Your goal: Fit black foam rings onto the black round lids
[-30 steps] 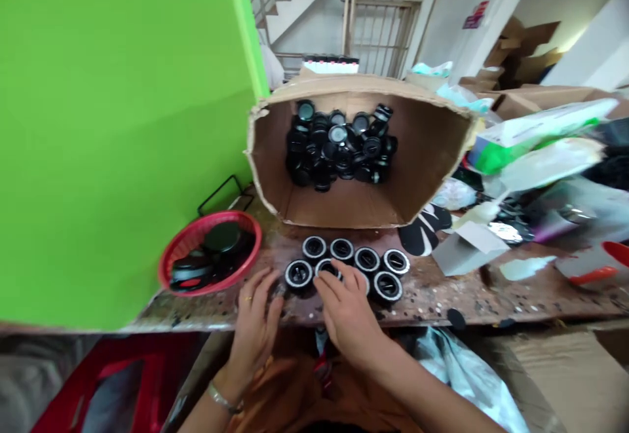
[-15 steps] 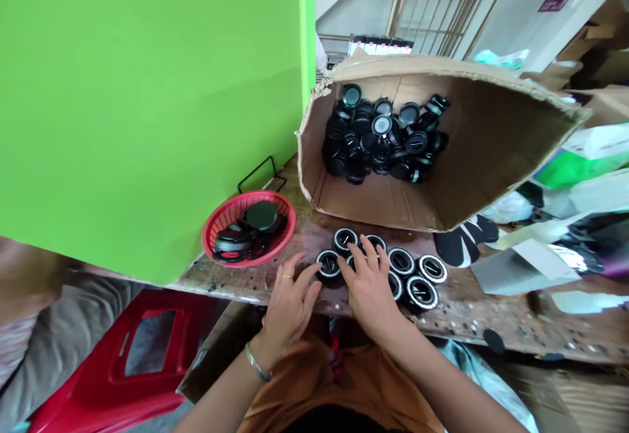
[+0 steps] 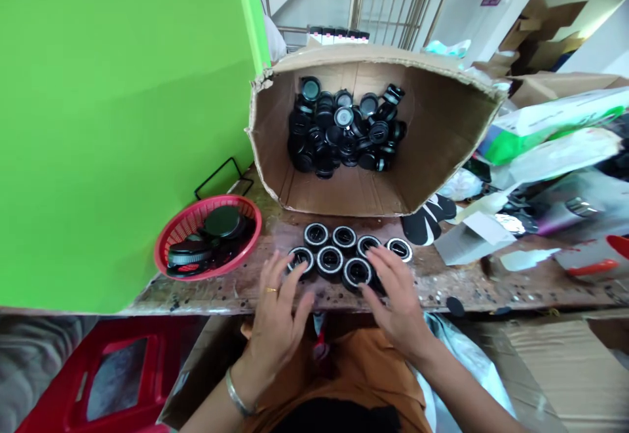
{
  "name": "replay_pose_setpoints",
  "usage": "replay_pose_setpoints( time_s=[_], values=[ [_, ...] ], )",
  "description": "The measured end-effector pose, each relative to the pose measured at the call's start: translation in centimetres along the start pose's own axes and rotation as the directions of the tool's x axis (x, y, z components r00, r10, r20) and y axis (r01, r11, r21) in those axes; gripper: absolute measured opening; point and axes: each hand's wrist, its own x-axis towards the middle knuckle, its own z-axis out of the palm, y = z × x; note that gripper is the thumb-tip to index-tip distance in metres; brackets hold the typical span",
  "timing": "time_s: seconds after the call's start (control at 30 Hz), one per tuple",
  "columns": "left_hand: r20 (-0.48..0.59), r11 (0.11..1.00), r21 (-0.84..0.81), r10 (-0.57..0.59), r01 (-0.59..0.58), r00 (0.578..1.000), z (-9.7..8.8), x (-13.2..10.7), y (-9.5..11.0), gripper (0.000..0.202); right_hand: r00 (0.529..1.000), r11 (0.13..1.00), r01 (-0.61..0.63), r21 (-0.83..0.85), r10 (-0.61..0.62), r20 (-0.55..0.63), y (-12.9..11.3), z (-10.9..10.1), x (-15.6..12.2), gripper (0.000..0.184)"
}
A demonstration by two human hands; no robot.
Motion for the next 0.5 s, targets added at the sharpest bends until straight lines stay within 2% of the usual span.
replay_pose_setpoints(
  time_s=[0.1,0.17,0.3,0.5],
  values=[
    [0.104,0.993,-0.029,0.117,-0.115,0.988,1.2,0.0,2.6,0.046,0.98,0.981,-0.195,-0.012,0.195,0.023,3.3,-1.9,-2.4,0.082],
    [0.165,0.983,-0.023,0.182,-0.181,0.969,2.3,0.2,4.0,0.044,0.966,0.968,-0.249,-0.029,0.25,0.068,4.9,-2.1,-3.5,0.094],
    [0.205,0.971,0.032,0.225,-0.237,0.952,4.4,1.1,5.1,0.047,0.964,0.966,-0.25,-0.061,0.254,0.077,6.1,-1.2,-4.1,0.098],
    [0.169,0.972,0.071,0.209,-0.223,0.963,6.1,2.4,4.9,0.038,0.944,0.951,-0.307,-0.05,0.31,0.115,6.5,0.1,-4.0,0.098]
  ],
)
